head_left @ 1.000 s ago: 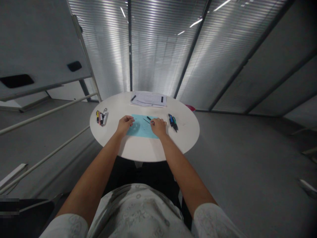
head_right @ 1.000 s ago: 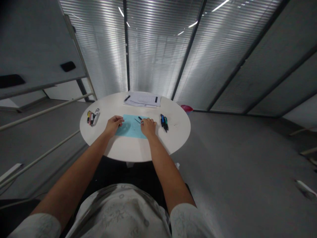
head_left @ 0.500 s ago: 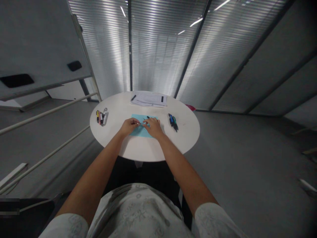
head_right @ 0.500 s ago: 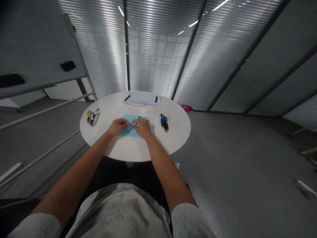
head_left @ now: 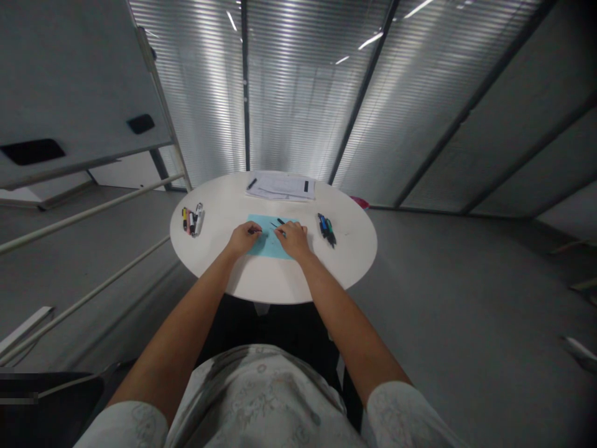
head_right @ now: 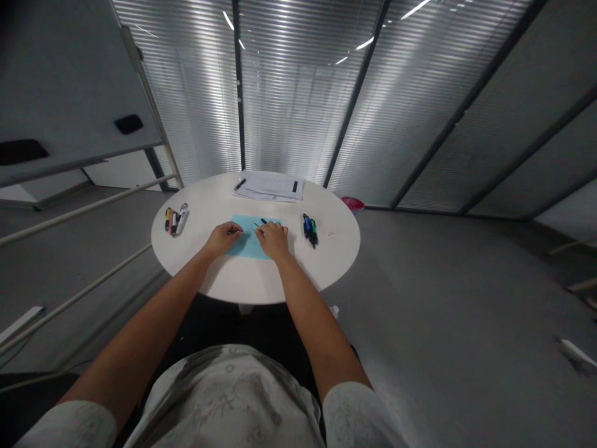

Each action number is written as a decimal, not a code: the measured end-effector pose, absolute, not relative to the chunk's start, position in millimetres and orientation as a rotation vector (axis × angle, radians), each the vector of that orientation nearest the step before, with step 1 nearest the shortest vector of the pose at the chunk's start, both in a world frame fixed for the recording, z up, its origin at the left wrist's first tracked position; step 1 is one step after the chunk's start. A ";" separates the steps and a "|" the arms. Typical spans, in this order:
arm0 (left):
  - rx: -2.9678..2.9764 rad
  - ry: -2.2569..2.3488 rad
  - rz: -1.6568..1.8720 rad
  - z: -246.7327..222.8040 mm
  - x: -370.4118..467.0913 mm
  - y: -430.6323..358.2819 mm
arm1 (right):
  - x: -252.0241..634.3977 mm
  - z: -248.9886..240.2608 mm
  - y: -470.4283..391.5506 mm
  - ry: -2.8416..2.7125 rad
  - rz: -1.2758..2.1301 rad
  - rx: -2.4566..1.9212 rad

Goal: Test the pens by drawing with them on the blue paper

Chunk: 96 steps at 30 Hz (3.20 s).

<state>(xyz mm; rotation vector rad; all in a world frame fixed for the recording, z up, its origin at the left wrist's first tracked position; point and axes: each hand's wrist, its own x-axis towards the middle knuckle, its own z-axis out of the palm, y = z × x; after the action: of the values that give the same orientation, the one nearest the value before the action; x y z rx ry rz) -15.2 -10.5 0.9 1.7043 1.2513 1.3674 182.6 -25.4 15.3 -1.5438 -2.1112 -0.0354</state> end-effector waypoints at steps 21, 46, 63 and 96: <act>1.525 1.331 1.452 -4.1 -21.8 -4.6 | 203.9 12.0 -6.9 -1.650 0.102 -1.685; 0.382 0.776 1.584 12.7 -39.7 -5.2 | 217.1 2.2 4.8 -1.383 0.270 -1.676; 0.447 0.804 1.592 20.9 -33.1 -14.5 | 208.6 -4.3 1.1 -1.959 0.045 -1.761; 0.510 0.805 1.598 15.0 -33.4 -9.6 | 193.8 8.4 -17.4 -2.185 0.025 -1.560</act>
<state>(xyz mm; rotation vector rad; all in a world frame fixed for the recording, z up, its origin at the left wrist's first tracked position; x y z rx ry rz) -33.4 -9.6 15.0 0.5100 0.8048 1.5983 193.8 -17.4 8.4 -1.5603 -2.1852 0.0249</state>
